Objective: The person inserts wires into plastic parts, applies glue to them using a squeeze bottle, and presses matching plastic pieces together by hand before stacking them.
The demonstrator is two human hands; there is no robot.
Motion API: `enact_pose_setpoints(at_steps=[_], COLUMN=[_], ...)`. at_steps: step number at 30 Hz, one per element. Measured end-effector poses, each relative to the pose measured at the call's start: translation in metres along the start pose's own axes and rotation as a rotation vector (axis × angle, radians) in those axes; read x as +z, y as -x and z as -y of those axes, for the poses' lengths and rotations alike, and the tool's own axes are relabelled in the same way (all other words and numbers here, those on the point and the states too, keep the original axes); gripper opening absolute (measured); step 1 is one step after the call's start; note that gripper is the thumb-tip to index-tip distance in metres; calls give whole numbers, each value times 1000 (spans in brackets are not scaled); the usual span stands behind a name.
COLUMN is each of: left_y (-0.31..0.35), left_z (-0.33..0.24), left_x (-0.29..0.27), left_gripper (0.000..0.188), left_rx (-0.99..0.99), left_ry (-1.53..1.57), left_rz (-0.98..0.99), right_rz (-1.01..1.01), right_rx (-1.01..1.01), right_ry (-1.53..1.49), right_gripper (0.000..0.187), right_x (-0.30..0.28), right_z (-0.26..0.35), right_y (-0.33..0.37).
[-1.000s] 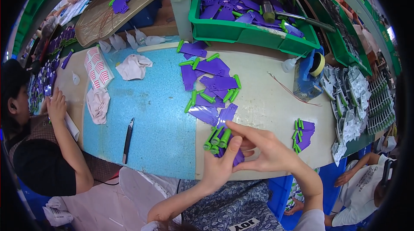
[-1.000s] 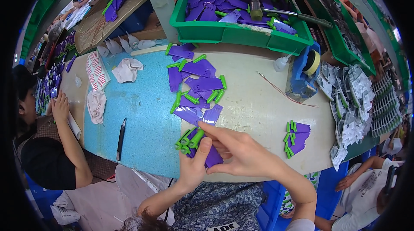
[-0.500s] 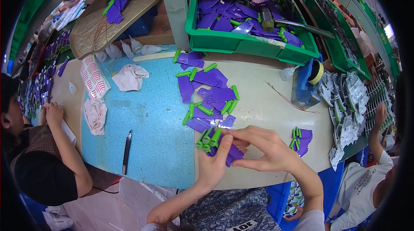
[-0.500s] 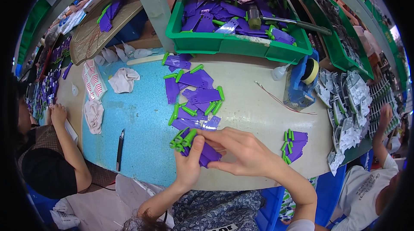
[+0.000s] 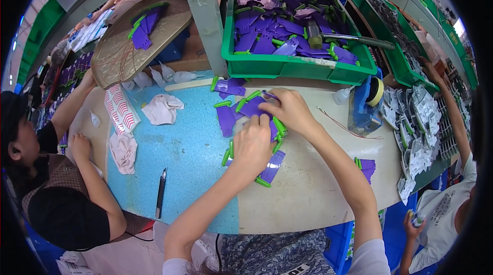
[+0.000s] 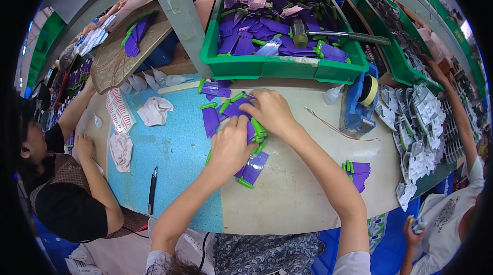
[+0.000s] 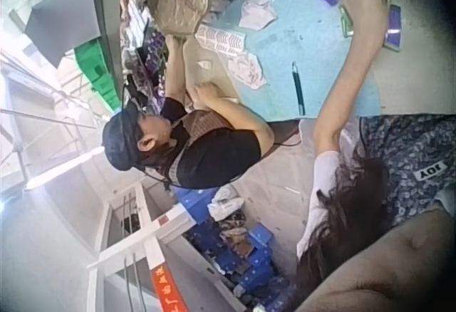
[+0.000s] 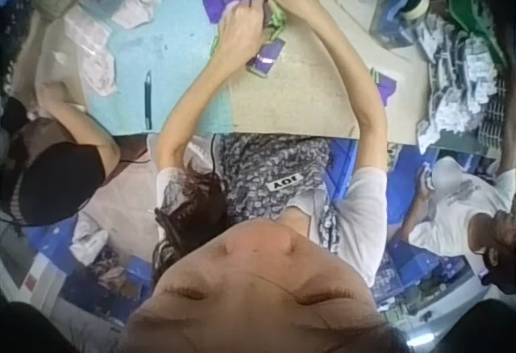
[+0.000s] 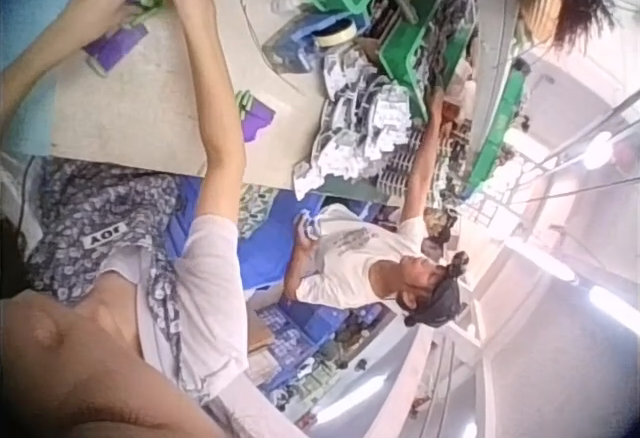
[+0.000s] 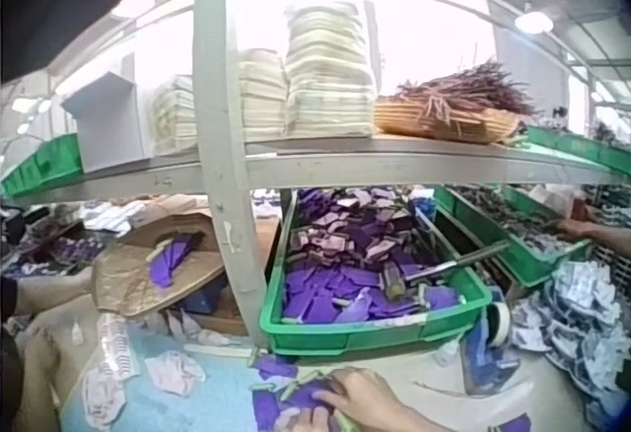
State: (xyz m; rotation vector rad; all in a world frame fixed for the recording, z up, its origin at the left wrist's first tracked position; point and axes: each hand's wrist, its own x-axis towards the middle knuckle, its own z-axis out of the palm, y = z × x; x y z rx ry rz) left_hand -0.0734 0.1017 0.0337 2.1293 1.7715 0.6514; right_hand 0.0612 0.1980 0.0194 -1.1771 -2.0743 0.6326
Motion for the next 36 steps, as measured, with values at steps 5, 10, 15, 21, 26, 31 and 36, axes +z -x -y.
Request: enact_pose_setpoints(at_steps=[5,10,15,21,26,31,36], left_y=[45,94,105,113,111,147,131], left_z=[8,19,-5,-28,-21,2,-5], left_x=[-22,-30,-15,-24,-40,1,9], left_gripper=[24,24,36,33,23,19,22], left_rx=[-146,-427,-281,-342,-520,-274,-581], left_ry=[328,1389,1882,1581,1168,810,1275], left_rz=[104,-20,-86,-60,263,173,21], right_rz=[309,111,203,48,83,-157,53], right_rx=[16,33,113,-365,-408,-70,193], right_ry=[184,-5,-447,-53,111,14,80], right_gripper=[53,50,51,51,28,25,35], right_x=[24,-3,-26,-52,-53,-28,-25], right_z=[-2,17,107,84,83,15,5], right_y=[2,65,114,119,136,107,98])
